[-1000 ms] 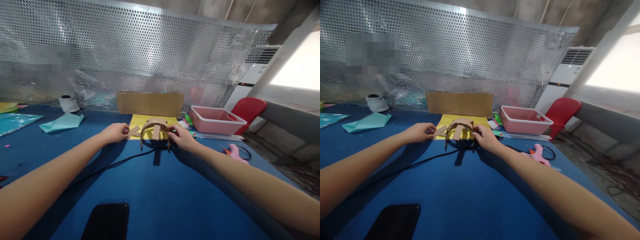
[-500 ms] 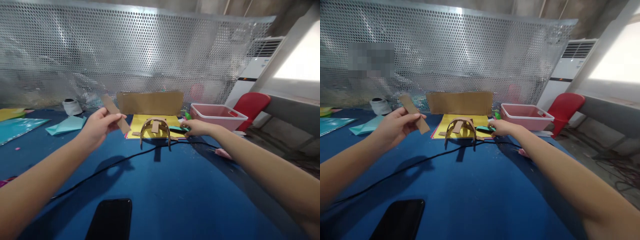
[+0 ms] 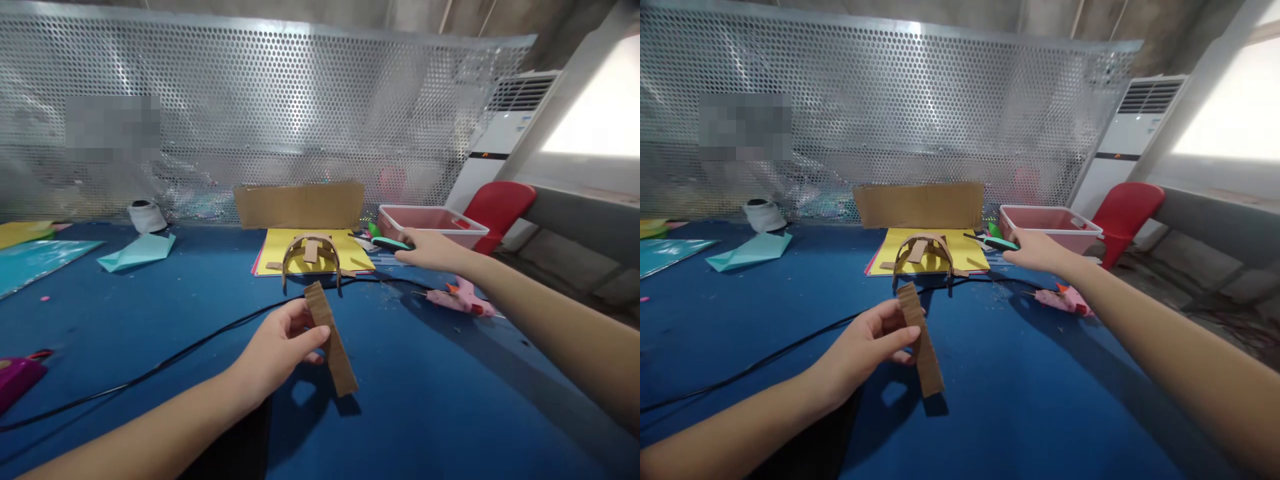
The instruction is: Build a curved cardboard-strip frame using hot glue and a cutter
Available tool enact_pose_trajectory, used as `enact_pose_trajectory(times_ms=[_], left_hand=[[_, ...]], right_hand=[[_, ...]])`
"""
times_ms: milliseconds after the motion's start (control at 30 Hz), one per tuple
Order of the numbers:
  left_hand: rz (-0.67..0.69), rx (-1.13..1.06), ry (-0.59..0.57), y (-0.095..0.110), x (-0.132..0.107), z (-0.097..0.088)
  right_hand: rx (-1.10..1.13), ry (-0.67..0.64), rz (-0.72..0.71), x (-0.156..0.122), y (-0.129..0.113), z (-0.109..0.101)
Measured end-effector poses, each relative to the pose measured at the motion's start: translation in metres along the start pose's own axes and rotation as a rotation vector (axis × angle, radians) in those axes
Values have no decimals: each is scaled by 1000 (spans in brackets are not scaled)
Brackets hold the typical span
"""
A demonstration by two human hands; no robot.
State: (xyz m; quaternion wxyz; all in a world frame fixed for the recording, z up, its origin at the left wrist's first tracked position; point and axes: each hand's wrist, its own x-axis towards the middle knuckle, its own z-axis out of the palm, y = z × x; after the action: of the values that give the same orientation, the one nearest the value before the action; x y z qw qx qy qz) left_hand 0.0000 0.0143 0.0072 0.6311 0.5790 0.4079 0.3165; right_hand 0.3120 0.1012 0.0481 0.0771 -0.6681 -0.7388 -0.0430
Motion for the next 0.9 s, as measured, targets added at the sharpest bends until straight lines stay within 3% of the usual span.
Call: enact_pose_trajectory(times_ms=[133,233,400,533,667,900], left_hand=[[-49,-50,51,-8,2,1],[-38,-43,67,-10,4,2],[-40,17,107,-8,4,5],[-19,61,93,-7,2,4],[50,280,11,-7,-2,-5],[68,612,-120,-2,-1,-25]], right_hand=[[32,66,7,-49,-10,-1],[174,166,-66,-83,-23,7],[457,47,-293,-118,-37,17],[579,-51,-389,-128,-46,17],[547,-89,-464,-129,-51,20],[463,-126,-397,-132,-51,19]])
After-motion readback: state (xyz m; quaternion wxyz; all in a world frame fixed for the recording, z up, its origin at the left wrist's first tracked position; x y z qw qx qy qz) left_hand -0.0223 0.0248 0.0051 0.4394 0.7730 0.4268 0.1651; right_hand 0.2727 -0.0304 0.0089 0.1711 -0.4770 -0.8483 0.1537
